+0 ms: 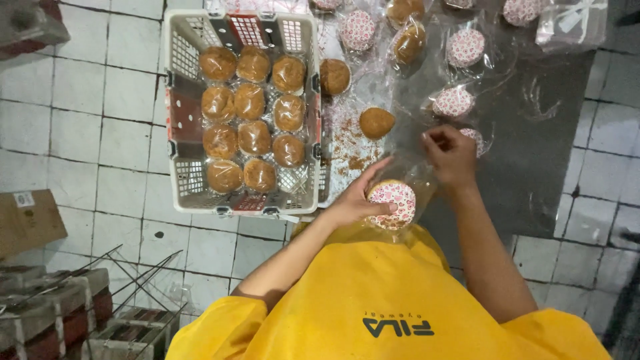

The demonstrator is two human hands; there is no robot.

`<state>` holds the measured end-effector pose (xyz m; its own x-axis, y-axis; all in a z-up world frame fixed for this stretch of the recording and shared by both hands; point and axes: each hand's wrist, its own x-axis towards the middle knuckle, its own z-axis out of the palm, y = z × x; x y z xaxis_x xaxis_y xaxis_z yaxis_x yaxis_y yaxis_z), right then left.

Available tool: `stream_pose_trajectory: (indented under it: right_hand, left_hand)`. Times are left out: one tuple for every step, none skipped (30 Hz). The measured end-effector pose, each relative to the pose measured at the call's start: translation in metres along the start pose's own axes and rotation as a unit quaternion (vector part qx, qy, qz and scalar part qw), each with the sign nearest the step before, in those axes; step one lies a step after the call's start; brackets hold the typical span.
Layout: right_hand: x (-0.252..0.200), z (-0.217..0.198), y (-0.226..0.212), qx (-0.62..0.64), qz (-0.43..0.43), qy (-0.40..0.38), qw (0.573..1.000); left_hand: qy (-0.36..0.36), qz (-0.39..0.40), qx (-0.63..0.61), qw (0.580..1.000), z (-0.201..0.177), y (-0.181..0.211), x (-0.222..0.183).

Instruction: The person places packaged buns into a plastic crate by hand and then carries the crate across the bakery.

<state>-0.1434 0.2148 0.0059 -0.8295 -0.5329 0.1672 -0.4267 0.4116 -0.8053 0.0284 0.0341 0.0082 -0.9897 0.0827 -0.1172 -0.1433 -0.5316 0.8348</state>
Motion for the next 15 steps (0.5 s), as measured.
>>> stream_pose_trajectory:
  right_hand:
    - [0.010,0.013,0.028,0.020,0.093,-0.013,0.995]
    - [0.020,0.025,0.057,0.039,0.185,-0.027,0.982]
    - [0.029,0.046,0.071,0.041,0.183,-0.025,0.982]
    - [0.038,0.065,0.087,0.010,0.203,-0.071,0.977]
    - [0.046,0.083,0.103,-0.023,0.223,-0.121,0.967]
    - [0.044,0.092,0.114,-0.022,0.222,-0.123,0.967]
    - [0.048,0.106,0.124,-0.057,0.245,-0.131,0.959]
    - [0.053,0.119,0.134,-0.093,0.267,-0.138,0.949]
    - [0.053,0.124,0.138,-0.086,0.266,-0.136,0.950]
    - [0.054,0.130,0.143,-0.065,0.269,-0.164,0.947]
    - [0.052,0.134,0.149,-0.045,0.273,-0.192,0.942]
    - [0.050,0.136,0.154,-0.039,0.273,-0.189,0.942]
    - [0.047,0.132,0.161,-0.031,0.194,-0.191,0.962]
    - [0.044,0.130,0.166,-0.022,0.114,-0.191,0.975]
    - [0.031,0.125,0.174,-0.021,0.114,-0.193,0.974]
  left_hand:
    - [0.043,-0.033,-0.034,0.998,-0.007,-0.011,-0.003]
    - [0.086,-0.066,-0.068,0.992,-0.012,-0.023,-0.005]
    - [0.085,-0.065,-0.065,0.992,-0.022,-0.038,-0.008]
    - [0.120,-0.078,-0.095,0.985,-0.031,-0.054,-0.009]
    - [0.157,-0.089,-0.127,0.975,-0.037,-0.071,-0.010]
    - [0.159,-0.089,-0.128,0.975,-0.028,-0.068,-0.014]
    - [0.183,-0.102,-0.108,0.972,-0.025,-0.061,-0.016]
    - [0.206,-0.114,-0.088,0.968,-0.021,-0.054,-0.017]
    - [0.207,-0.115,-0.080,0.968,-0.013,-0.044,-0.012]
    - [0.215,-0.116,-0.059,0.968,-0.004,-0.034,-0.007]
    - [0.222,-0.119,-0.040,0.967,0.005,-0.026,-0.003]
    - [0.222,-0.121,-0.033,0.967,0.013,-0.026,0.002]
    - [0.243,-0.115,-0.029,0.963,0.025,-0.027,0.007]
    - [0.263,-0.109,-0.024,0.958,0.035,-0.028,0.012]
    - [0.266,-0.109,-0.024,0.958,0.038,-0.040,0.018]
